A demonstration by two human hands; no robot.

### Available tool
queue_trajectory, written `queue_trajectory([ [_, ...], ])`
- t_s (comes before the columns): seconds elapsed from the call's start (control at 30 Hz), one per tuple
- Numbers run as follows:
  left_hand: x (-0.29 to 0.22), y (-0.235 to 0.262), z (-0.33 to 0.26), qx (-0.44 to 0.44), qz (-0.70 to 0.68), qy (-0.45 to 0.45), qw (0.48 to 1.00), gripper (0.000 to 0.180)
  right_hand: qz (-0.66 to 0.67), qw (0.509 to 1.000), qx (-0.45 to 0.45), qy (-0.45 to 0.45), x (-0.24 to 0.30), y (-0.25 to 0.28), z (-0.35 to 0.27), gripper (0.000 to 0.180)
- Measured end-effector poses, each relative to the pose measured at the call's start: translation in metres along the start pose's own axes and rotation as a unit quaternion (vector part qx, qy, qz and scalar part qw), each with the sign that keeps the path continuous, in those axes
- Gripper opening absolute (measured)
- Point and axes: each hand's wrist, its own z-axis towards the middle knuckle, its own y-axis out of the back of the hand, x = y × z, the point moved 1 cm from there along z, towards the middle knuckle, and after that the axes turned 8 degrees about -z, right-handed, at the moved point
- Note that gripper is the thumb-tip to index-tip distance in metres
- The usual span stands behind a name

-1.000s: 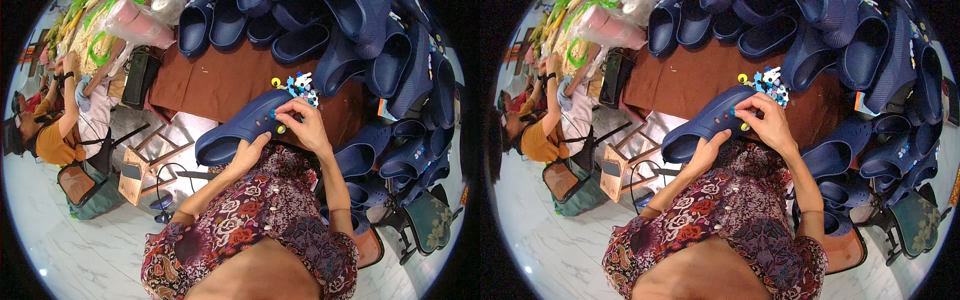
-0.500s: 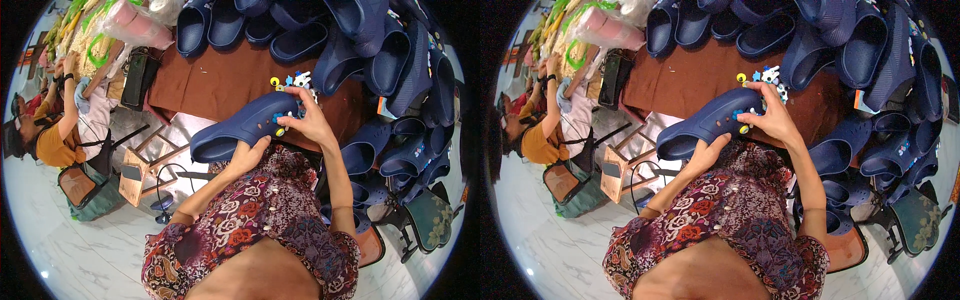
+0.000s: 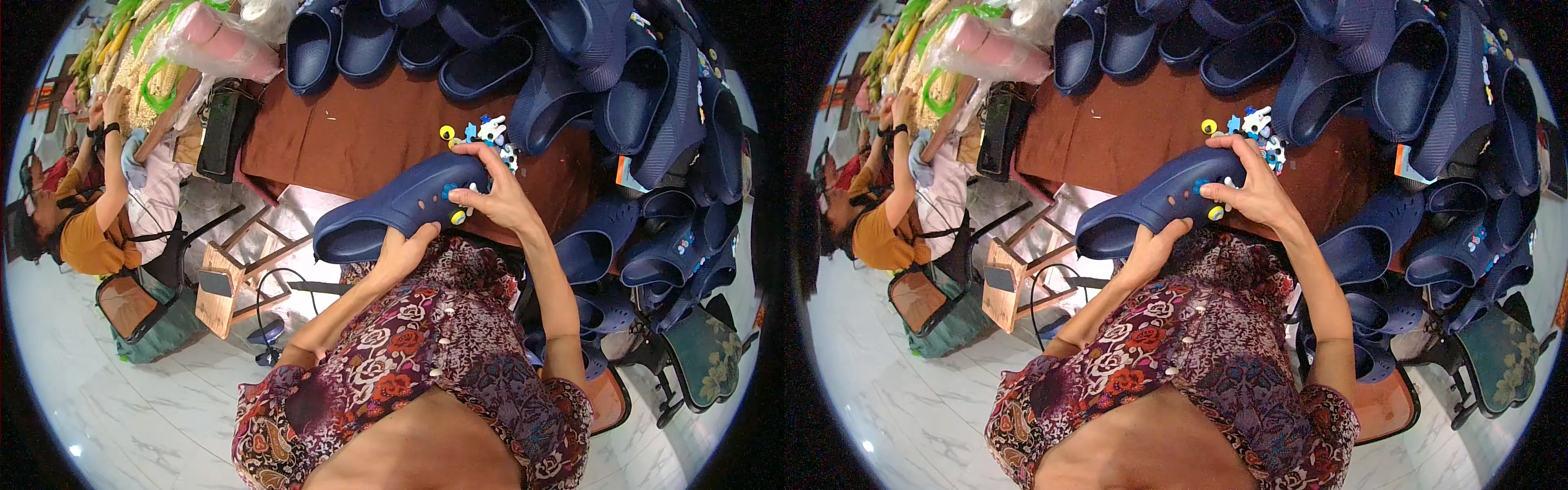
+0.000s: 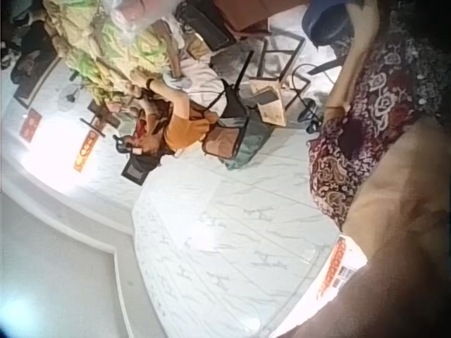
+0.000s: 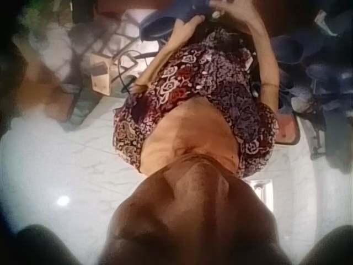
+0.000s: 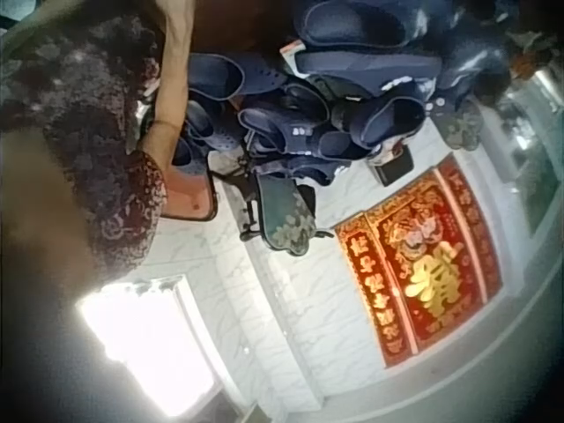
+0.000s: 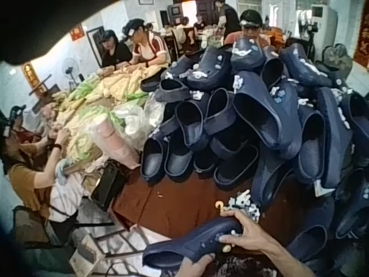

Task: Attaching small decorative charms to the holes of foam clogs.

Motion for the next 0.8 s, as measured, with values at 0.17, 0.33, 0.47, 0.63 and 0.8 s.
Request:
queue_trajectory([
  [0.17,-0.006,0.002,0.008,-0.025,-0.218,0.120,0.968,0.041,0.020,0.998,0.027,-0.059,-0.012,-0.006,0.004,0.064],
  [0.33,-0.011,0.007,0.015,-0.022,-0.299,0.209,0.931,0.039,0.106,0.991,0.023,-0.073,-0.018,-0.007,0.005,0.057],
  [0.47,-0.011,0.020,0.016,-0.059,-0.339,0.228,0.911,0.043,0.132,0.986,-0.047,-0.088,-0.028,0.007,0.003,0.044],
  [0.63,-0.017,0.038,0.015,-0.091,-0.359,0.188,0.910,0.039,0.092,0.985,-0.118,-0.081,-0.040,0.037,-0.015,0.028],
  [0.8,-0.017,0.048,0.019,-0.107,-0.383,0.188,0.898,0.041,0.000,0.984,-0.140,-0.108,-0.047,0.040,-0.031,0.021],
])
